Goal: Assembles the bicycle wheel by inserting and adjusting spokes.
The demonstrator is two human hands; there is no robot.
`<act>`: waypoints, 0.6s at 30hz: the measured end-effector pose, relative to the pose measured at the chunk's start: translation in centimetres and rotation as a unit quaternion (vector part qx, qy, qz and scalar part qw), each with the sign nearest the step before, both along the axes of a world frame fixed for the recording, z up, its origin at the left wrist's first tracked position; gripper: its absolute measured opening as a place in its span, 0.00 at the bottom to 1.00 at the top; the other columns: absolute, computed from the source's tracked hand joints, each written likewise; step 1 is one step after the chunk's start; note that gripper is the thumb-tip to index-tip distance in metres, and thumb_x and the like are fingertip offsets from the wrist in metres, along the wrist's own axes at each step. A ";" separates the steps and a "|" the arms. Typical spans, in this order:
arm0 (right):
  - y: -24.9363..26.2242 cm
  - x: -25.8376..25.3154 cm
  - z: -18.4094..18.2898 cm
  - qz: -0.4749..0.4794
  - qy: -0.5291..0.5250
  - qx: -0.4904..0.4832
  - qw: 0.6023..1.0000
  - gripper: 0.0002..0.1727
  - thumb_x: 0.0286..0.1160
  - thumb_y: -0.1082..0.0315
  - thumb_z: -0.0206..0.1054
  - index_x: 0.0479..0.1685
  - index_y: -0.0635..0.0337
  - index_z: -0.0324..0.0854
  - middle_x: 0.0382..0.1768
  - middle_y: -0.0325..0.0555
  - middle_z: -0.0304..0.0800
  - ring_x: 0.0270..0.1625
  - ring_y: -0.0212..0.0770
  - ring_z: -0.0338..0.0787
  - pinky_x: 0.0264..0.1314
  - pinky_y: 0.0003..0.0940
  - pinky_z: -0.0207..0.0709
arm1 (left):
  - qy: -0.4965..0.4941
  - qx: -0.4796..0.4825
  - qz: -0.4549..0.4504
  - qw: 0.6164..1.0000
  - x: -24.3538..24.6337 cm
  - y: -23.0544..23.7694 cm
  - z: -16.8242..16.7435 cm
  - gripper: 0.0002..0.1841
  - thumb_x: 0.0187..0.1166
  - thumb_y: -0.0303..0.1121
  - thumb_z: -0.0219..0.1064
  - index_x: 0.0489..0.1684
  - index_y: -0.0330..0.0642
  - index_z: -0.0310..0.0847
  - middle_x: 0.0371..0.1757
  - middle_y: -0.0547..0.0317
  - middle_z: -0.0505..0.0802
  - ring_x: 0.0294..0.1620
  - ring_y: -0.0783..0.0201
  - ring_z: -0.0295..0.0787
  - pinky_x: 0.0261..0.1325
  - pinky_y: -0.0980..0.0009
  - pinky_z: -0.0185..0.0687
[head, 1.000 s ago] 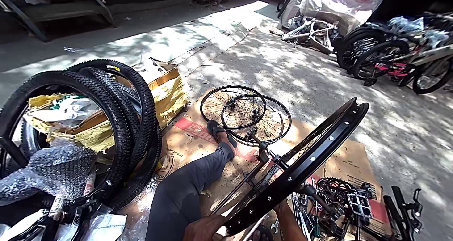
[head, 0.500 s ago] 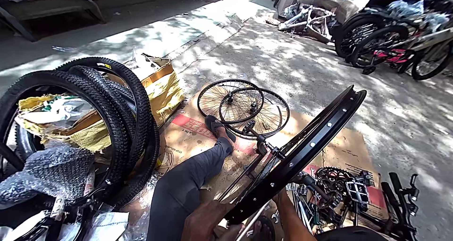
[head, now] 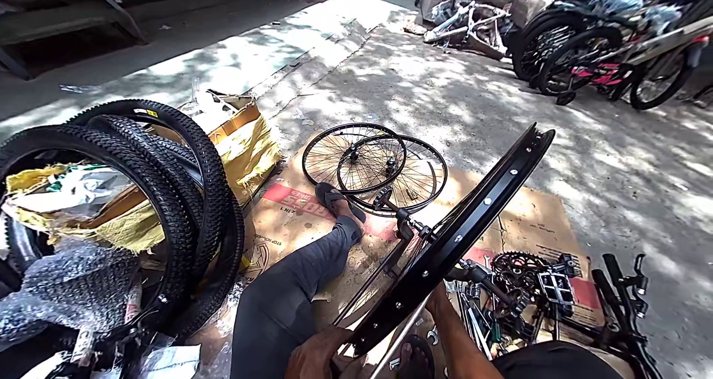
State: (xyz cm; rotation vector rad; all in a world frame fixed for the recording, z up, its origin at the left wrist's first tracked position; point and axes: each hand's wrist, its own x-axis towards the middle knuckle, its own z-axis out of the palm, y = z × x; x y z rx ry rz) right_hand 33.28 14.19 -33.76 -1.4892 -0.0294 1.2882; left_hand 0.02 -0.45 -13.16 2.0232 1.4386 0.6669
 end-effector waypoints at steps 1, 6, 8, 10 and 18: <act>0.0 0.0 0.0 0.000 -0.001 0.002 1.000 0.25 0.94 0.48 0.42 0.60 0.59 0.75 0.44 0.56 0.86 0.38 0.49 0.85 0.33 0.48 0.78 | 0.004 0.018 0.000 1.000 0.1 0.0 0.1 0.19 0.75 0.50 0.74 0.45 0.43 0.92 0.39 0.54 0.95 0.38 0.57 0.94 0.41 0.54 0.90; -0.1 -0.2 0.3 0.002 -0.003 0.004 1.000 0.24 0.94 0.50 0.42 0.59 0.60 0.75 0.44 0.55 0.86 0.37 0.48 0.85 0.33 0.47 0.79 | 0.018 0.030 -0.025 0.999 -0.3 0.5 0.8 0.19 0.76 0.52 0.72 0.41 0.43 0.92 0.35 0.54 0.95 0.36 0.58 0.94 0.39 0.54 0.89; -0.3 -0.3 0.5 -0.002 -0.006 0.002 1.000 0.25 0.94 0.49 0.42 0.61 0.60 0.75 0.43 0.55 0.86 0.38 0.49 0.85 0.34 0.47 0.79 | -0.066 0.094 -0.024 0.993 -0.3 1.1 2.5 0.22 0.78 0.55 0.72 0.42 0.43 0.92 0.36 0.57 0.95 0.39 0.64 0.93 0.44 0.63 0.89; -0.4 -0.2 0.3 0.000 -0.002 0.003 1.000 0.25 0.94 0.48 0.42 0.61 0.60 0.75 0.43 0.55 0.87 0.39 0.49 0.86 0.36 0.48 0.80 | -0.215 0.115 -0.024 0.970 0.1 2.5 4.5 0.23 0.85 0.54 0.63 0.53 0.42 0.92 0.43 0.59 0.96 0.46 0.68 0.94 0.52 0.66 0.92; -0.8 -2.4 1.8 -0.087 -0.070 0.048 0.993 0.21 0.92 0.57 0.49 0.70 0.64 0.70 0.46 0.55 0.83 0.42 0.45 0.84 0.42 0.47 0.81 | -0.253 -0.337 -0.054 0.905 2.8 9.3 0.5 0.21 0.93 0.43 0.51 0.73 0.42 0.81 0.66 0.56 0.92 0.66 0.64 0.88 0.71 0.62 0.83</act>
